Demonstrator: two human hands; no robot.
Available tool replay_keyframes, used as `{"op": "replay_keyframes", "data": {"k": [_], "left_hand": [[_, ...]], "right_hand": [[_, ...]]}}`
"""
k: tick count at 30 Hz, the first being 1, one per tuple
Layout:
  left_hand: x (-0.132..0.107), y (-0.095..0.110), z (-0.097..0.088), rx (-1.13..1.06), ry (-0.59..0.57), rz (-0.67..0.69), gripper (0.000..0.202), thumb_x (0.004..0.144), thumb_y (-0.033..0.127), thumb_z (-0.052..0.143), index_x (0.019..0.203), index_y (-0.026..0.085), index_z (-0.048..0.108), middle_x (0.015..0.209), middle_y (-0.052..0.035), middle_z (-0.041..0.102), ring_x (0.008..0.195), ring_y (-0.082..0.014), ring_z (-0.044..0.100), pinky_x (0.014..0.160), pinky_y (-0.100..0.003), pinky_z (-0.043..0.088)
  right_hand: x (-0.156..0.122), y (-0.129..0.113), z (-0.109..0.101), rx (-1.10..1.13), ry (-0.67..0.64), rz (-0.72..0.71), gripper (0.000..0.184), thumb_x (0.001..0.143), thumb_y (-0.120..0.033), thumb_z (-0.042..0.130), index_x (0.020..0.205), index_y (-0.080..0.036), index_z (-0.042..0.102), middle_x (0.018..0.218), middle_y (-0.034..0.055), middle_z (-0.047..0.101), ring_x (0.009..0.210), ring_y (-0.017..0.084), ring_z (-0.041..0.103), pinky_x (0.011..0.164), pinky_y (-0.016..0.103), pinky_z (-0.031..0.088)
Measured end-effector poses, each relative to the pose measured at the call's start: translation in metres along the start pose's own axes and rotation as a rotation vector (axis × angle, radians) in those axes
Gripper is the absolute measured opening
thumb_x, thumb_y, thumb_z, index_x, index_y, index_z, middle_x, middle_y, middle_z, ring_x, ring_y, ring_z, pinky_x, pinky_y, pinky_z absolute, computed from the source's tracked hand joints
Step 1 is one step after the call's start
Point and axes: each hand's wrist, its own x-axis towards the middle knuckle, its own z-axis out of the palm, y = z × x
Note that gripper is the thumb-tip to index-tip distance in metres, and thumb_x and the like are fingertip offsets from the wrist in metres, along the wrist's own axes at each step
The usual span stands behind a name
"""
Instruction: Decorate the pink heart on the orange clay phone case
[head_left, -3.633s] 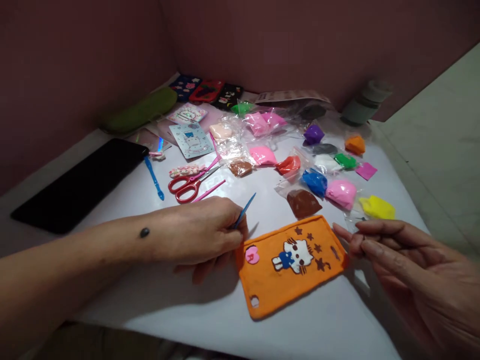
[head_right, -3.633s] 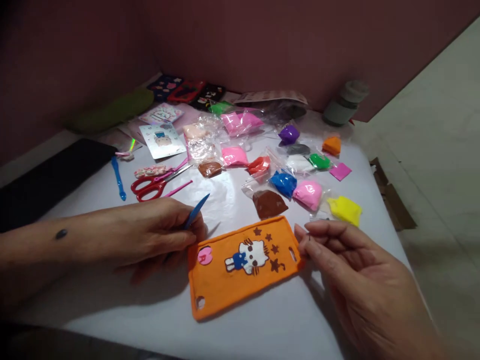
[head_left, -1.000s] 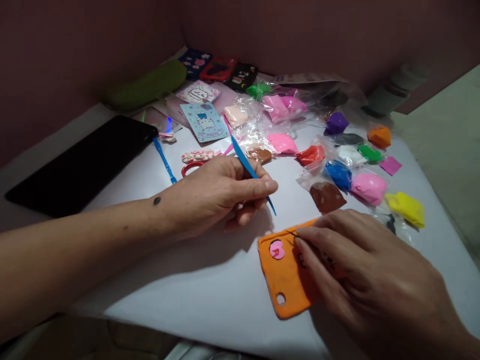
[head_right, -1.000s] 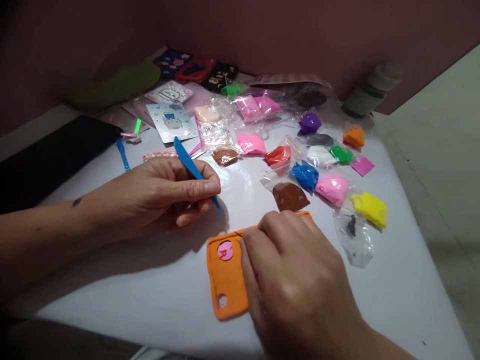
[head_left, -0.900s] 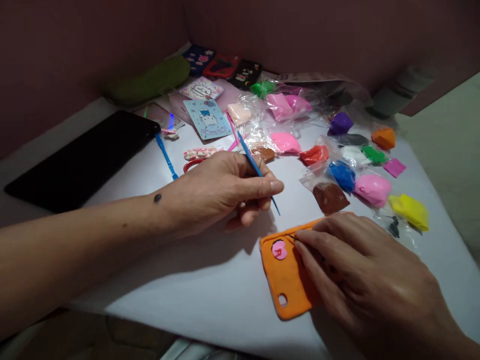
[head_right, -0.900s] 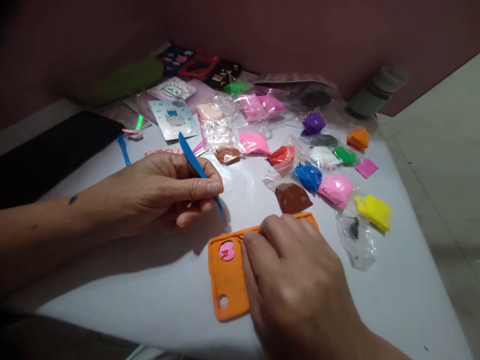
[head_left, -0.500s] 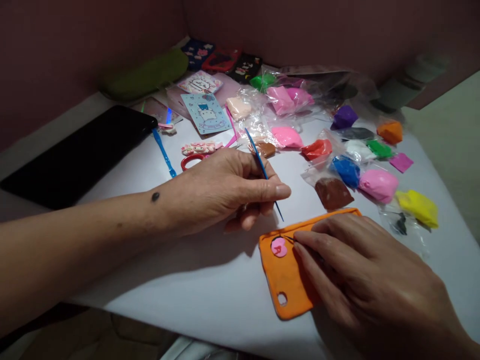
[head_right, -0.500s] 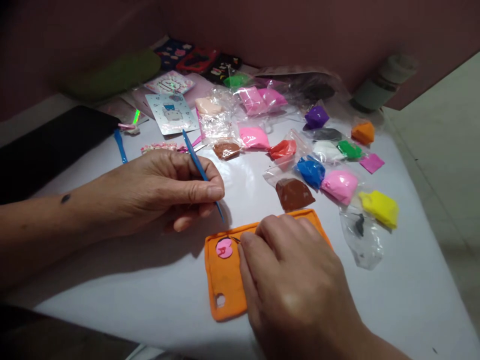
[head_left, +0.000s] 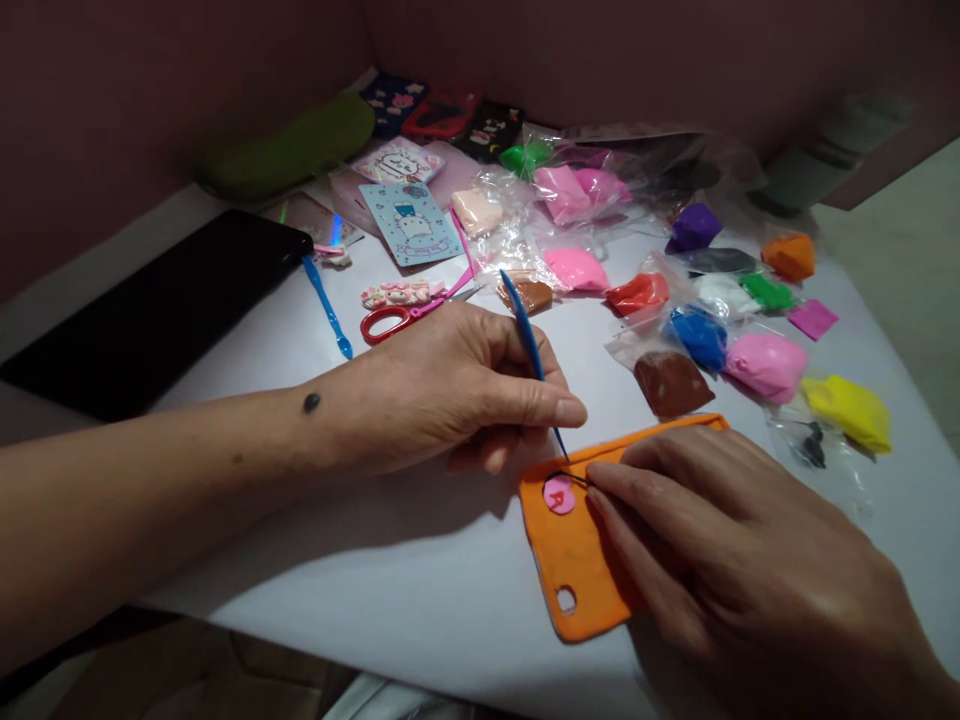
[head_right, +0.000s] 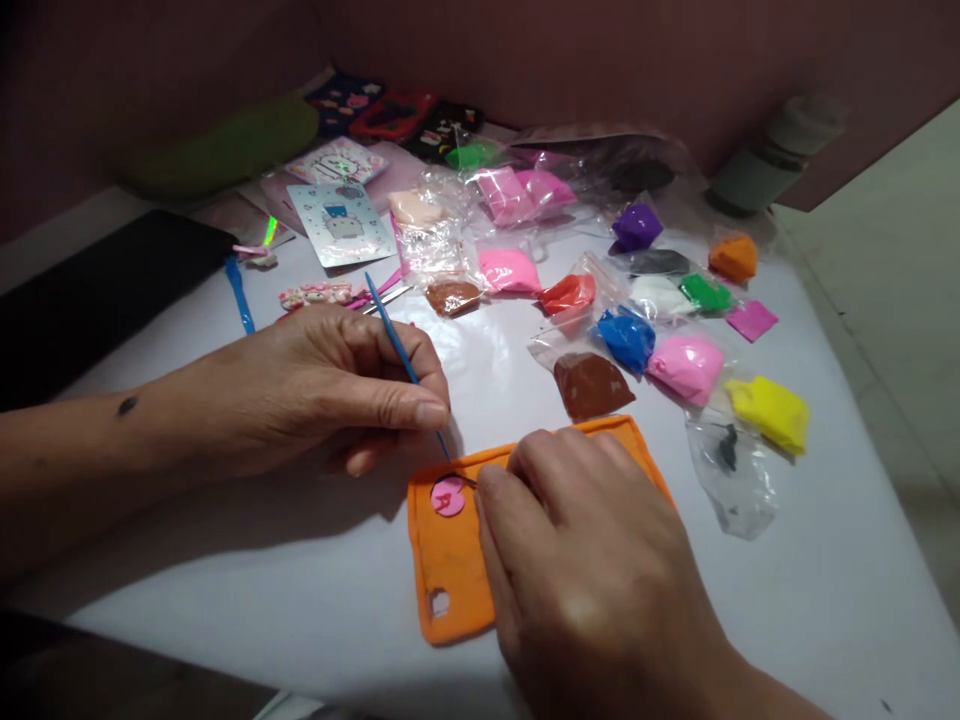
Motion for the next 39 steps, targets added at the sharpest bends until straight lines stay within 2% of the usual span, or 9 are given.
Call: {"op": "replay_keyframes", "data": {"k": [13, 22, 26, 33, 39], "left_hand": [[0.0012, 0.0001, -0.0012, -0.040, -0.064, -0.017, 0.016, 0.079, 0.026, 0.069, 0.071, 0.013, 0.065, 0.051, 0.0042, 0.059, 0.038, -0.0043, 0.048, 0.034, -0.011, 0.035], [0.0014, -0.0052, -0.0001, -0.025, -0.084, 0.003, 0.017, 0.079, 0.029, 0.069, 0.070, 0.015, 0.065, 0.048, 0.0030, 0.059, 0.037, -0.0056, 0.047, 0.033, -0.012, 0.034], [0.0011, -0.0030, 0.0015, -0.083, -0.093, -0.021, 0.011, 0.079, 0.020, 0.068, 0.070, 0.014, 0.065, 0.049, 0.0043, 0.059, 0.038, -0.0051, 0.047, 0.033, -0.011, 0.034], [0.0022, 0.0017, 0.0025, -0.144, -0.103, -0.018, 0.014, 0.078, 0.008, 0.067, 0.065, 0.011, 0.065, 0.051, 0.0061, 0.061, 0.040, -0.0013, 0.048, 0.037, -0.006, 0.036], [0.0036, -0.0001, 0.0029, -0.188, -0.121, -0.002, 0.015, 0.079, 0.005, 0.066, 0.065, 0.011, 0.065, 0.053, 0.0074, 0.063, 0.042, 0.0007, 0.049, 0.038, -0.003, 0.037]], "right_hand": [[0.0031, -0.0050, 0.0031, -0.051, 0.007, -0.014, 0.021, 0.087, -0.018, 0.050, 0.088, -0.019, 0.071, 0.076, 0.0042, 0.059, 0.074, 0.016, 0.054, 0.065, 0.030, 0.037], [0.0052, -0.0072, 0.0045, -0.078, -0.002, -0.012, 0.024, 0.088, -0.018, 0.047, 0.078, -0.018, 0.069, 0.071, 0.0035, 0.056, 0.067, 0.016, 0.050, 0.063, 0.030, 0.034], [0.0063, -0.0087, 0.0061, -0.089, 0.008, -0.005, 0.024, 0.089, -0.018, 0.047, 0.078, -0.018, 0.069, 0.071, 0.0035, 0.056, 0.068, 0.016, 0.050, 0.063, 0.030, 0.033], [0.0069, -0.0079, 0.0070, -0.104, -0.004, -0.020, 0.023, 0.089, -0.019, 0.047, 0.081, -0.019, 0.069, 0.071, 0.0032, 0.056, 0.067, 0.017, 0.049, 0.062, 0.030, 0.031], [0.0065, -0.0073, 0.0065, -0.102, -0.006, -0.024, 0.022, 0.088, -0.019, 0.047, 0.080, -0.018, 0.068, 0.074, 0.0043, 0.057, 0.069, 0.018, 0.050, 0.063, 0.031, 0.031]]}}
